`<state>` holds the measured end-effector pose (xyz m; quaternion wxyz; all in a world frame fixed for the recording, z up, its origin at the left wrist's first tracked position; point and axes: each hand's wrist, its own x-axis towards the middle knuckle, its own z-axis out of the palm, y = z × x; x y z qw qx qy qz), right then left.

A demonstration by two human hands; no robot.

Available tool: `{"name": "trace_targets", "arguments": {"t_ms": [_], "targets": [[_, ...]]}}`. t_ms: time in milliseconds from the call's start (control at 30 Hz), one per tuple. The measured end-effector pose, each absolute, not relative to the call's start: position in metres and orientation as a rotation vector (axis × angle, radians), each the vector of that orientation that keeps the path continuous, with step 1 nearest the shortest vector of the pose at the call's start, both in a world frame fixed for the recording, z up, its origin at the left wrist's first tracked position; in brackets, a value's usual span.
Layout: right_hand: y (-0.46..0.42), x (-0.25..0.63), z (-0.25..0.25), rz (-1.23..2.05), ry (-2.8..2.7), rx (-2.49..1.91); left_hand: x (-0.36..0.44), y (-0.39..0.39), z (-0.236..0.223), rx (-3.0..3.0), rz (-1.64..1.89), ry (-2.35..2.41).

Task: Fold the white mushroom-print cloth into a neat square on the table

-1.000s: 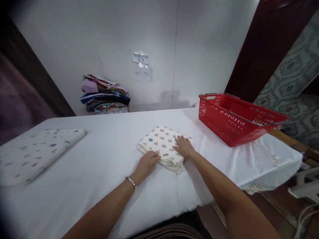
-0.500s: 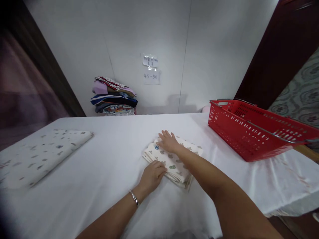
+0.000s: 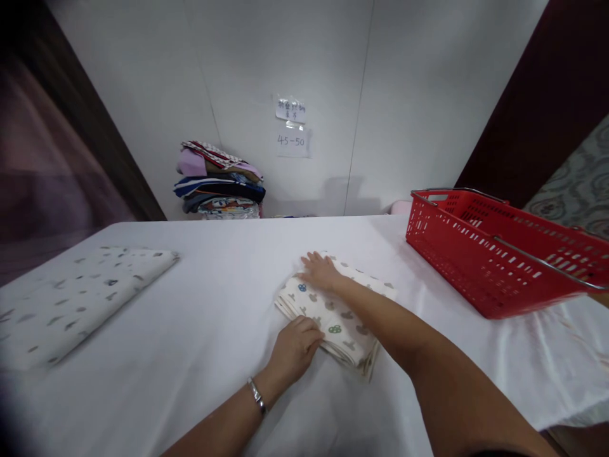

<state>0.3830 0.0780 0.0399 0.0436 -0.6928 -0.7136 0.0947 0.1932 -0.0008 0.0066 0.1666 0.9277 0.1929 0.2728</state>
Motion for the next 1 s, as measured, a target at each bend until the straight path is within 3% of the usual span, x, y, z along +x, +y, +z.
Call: {"name": "trace_targets", "arguments": {"t_ms": [200,467,633,867,1000], "targets": [[0.083,0.406,0.025,0.179,-2.055,-2.289,0.194,-0.001,0.008,2.640,0.735,0.555],[0.062,0.457,0.049,0.515,-1.677,-2.302,0.193,0.000,0.006,2.648,0.764,0.518],[0.017,0.498,0.060,0.885,-1.388,-2.389,0.194,0.001,0.005,2.669,0.739,0.519],[-0.033,0.517,0.066,1.336,-1.007,-2.210,0.191,0.000,0.005,2.663,0.732,0.513],[-0.070,0.520,0.054,1.355,-0.843,-1.887,0.191,0.000,0.005,2.643,0.766,0.493]]}}
